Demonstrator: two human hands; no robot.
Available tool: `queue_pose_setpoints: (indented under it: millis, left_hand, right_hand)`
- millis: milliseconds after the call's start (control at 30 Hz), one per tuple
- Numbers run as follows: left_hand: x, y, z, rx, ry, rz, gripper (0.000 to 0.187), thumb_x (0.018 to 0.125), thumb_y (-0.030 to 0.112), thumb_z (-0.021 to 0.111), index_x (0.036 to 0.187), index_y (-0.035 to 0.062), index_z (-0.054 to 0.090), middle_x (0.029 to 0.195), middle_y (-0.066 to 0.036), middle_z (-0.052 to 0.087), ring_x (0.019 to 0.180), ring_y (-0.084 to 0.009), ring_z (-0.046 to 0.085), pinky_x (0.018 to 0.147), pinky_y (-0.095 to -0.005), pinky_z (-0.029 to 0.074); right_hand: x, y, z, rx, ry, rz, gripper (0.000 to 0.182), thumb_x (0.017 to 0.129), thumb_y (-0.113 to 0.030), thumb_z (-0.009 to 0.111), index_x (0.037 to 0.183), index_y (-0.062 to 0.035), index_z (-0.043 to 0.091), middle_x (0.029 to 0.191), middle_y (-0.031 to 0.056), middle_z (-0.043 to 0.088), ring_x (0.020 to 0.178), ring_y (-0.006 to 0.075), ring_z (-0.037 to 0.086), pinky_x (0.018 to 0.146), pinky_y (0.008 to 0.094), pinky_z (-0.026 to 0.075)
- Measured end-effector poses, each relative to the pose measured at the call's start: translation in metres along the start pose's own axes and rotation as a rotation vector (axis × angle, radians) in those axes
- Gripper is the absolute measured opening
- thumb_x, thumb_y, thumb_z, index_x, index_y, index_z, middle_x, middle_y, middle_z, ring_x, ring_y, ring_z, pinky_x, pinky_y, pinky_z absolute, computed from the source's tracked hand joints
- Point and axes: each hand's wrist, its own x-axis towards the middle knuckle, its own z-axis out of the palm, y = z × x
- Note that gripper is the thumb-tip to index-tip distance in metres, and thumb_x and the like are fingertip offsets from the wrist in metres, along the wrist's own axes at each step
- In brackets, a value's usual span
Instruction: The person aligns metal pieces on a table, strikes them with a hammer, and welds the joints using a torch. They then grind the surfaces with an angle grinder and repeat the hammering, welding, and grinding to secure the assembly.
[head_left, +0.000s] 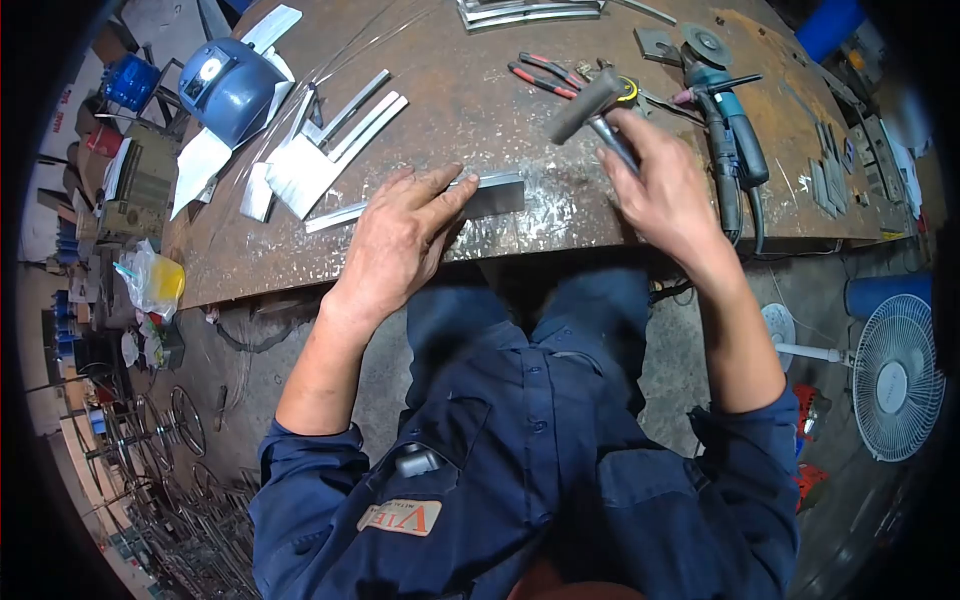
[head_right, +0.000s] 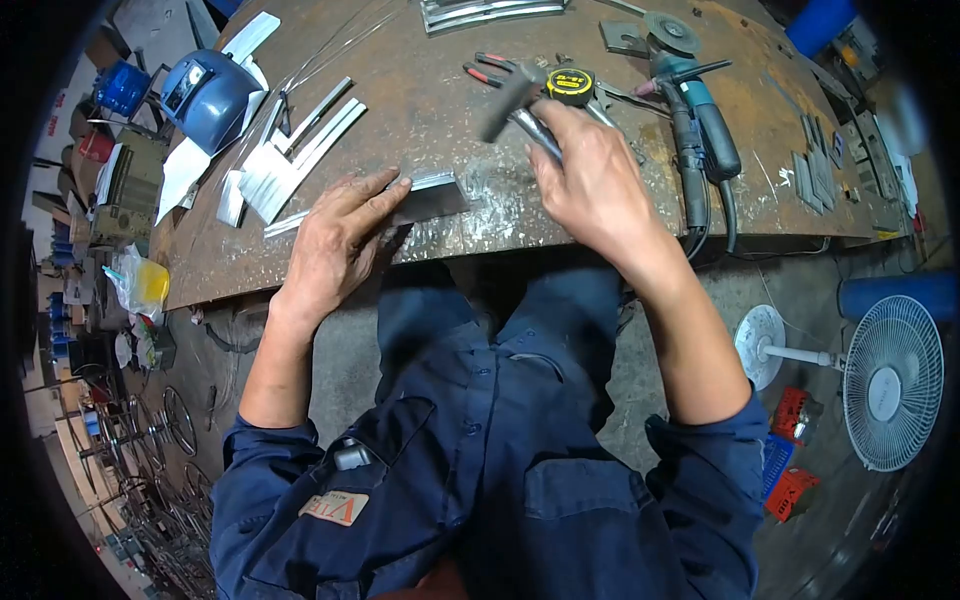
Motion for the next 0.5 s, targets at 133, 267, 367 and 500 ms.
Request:
queue_pose_setpoints:
  millis: [133,267,367,500]
  left_hand:
    - [-0.001,-0.008,0.006,-0.072,0.072,0.031,0.049,0.084,0.002,0.078,0.133,0.0076,0.073,0.131,-0.017,0.073,0.117,-0.0379,0.070,0.103,-0.0443,0.055]
    - [0.005,-0.008,0.009,-0.112,0.112,0.038,0.044,0.079,-0.003,0.077,0.123,0.0037,0.075,0.122,-0.016,0.075,0.108,-0.0365,0.073,0.092,-0.0424,0.059]
    - [0.009,-0.009,0.012,-0.164,0.128,0.030,0.037,0.079,-0.005,0.076,0.116,0.0019,0.074,0.115,-0.015,0.075,0.103,-0.0361,0.073,0.089,-0.0433,0.058]
    - [0.011,-0.008,0.012,-0.182,0.113,0.020,0.034,0.079,-0.006,0.075,0.113,0.0012,0.073,0.111,-0.015,0.074,0.101,-0.0359,0.072,0.088,-0.0428,0.058]
  right_hand:
    - [0.002,-0.022,-0.010,0.022,0.089,-0.300,0.031,0.095,-0.007,0.073,0.125,-0.0005,0.070,0.095,0.0211,0.072,0.086,0.0425,0.069,0.077,0.0445,0.055]
    - [-0.002,-0.035,-0.001,-0.155,0.010,-0.314,0.032,0.094,-0.010,0.072,0.126,-0.0099,0.075,0.084,0.0128,0.064,0.076,0.0351,0.069,0.066,0.0449,0.055]
    - [-0.004,-0.029,0.012,-0.196,0.072,-0.292,0.033,0.094,-0.010,0.072,0.126,-0.0107,0.075,0.082,0.0119,0.063,0.073,0.0349,0.068,0.065,0.0447,0.055]
    - [-0.001,-0.031,0.009,-0.241,0.012,-0.267,0.034,0.093,-0.009,0.072,0.127,-0.0119,0.075,0.084,0.0115,0.063,0.071,0.0348,0.068,0.063,0.0456,0.055]
